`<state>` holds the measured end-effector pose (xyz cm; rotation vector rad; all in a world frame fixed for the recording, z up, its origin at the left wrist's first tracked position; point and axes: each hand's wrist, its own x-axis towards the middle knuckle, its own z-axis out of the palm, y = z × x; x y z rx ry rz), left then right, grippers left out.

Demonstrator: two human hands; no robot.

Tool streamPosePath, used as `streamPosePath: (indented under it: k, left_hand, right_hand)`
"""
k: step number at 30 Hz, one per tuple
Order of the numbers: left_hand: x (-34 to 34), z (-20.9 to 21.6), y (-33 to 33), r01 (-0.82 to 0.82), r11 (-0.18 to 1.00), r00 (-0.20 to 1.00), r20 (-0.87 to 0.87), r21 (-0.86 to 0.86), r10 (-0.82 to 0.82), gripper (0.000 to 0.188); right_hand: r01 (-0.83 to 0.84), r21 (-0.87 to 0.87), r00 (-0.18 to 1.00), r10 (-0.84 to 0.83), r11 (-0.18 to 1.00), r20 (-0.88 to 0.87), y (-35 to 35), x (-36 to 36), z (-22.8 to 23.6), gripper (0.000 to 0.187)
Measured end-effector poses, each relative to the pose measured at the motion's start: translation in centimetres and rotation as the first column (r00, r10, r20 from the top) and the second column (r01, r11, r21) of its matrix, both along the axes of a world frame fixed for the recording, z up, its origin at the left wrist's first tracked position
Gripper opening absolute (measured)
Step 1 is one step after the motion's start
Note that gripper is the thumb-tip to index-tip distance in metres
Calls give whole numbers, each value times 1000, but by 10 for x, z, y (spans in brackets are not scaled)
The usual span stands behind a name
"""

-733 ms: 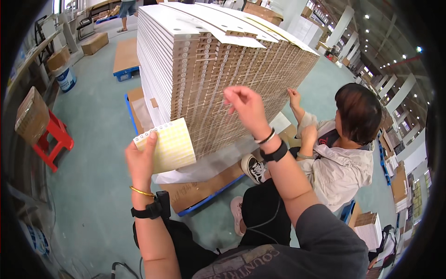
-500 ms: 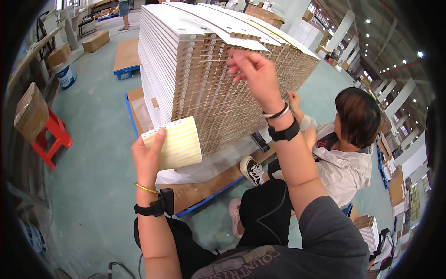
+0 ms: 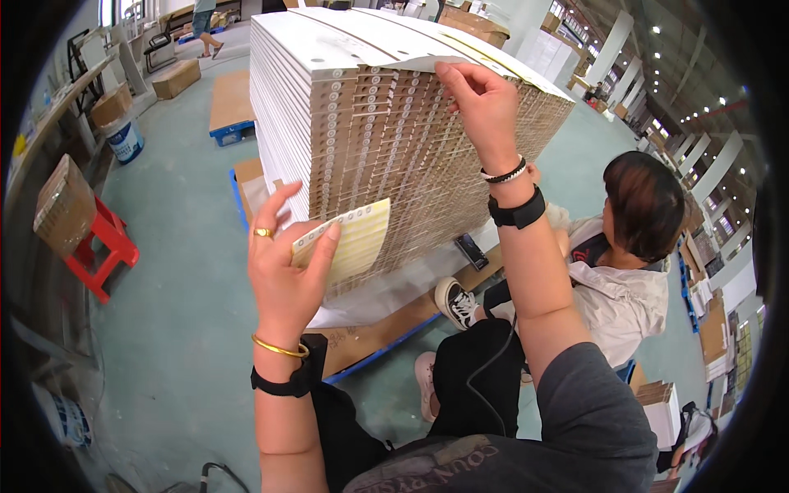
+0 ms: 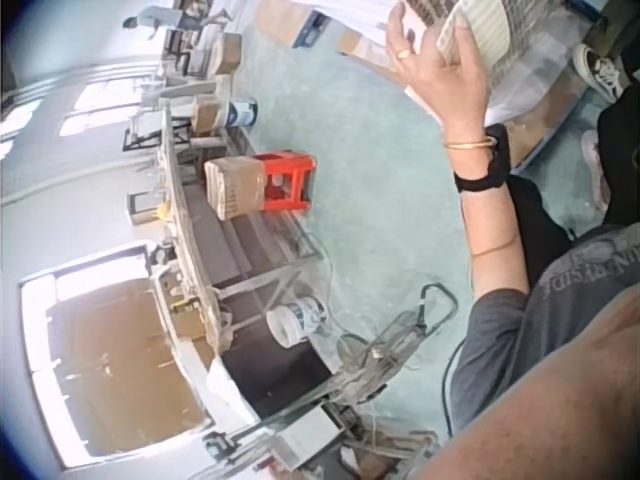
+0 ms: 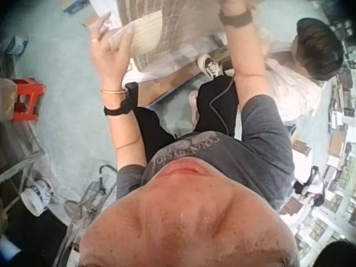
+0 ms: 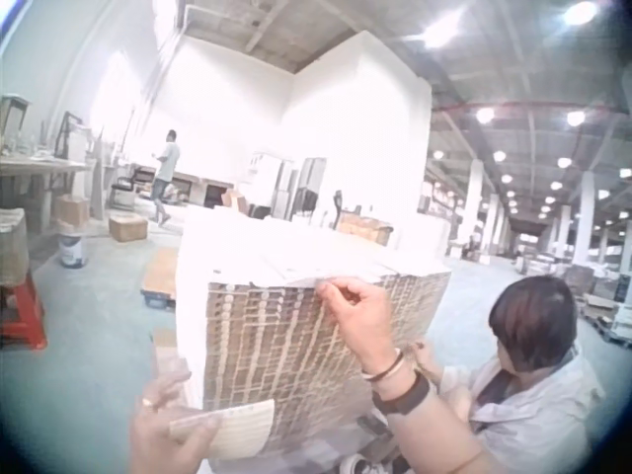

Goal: The person is peeling small circular stickers from a sheet and applying them to the edges of a large stack of white boards.

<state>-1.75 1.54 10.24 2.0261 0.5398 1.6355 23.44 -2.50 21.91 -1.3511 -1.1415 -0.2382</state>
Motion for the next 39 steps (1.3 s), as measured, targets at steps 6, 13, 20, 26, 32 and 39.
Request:
streamPosePath:
  k: [6,13,20,26,32,39]
  left_hand:
    - [21,82,18,-10,902,986,-145,432,80,13]
    - [55,130,34,135,754,894,-408,643,188,19]
    - [67,137,45,219,728,794,-552,649,254,24]
    - [72,151,59,299,728,809,-568,617,150,29]
    - [79,155,61,335,822,775,-631,460,37,31]
    - [76,158,57,261,906,767,-641,333,14,33]
  right_hand:
    - [3,75,983,-16,997,185,5,-7,-8,17]
    - [-92,103,994,98,990,-52,14,-15,-20,13]
    - [45,185,999,-39,982,-37,15,-20,-25,11]
    - [69,272,998,-68,960,-11,24,-26,-30,10]
    - [112,347,992,-125,931,15,32,-28,-37,8]
    - [138,399,976,-193,906,99,34,-23,-37,6]
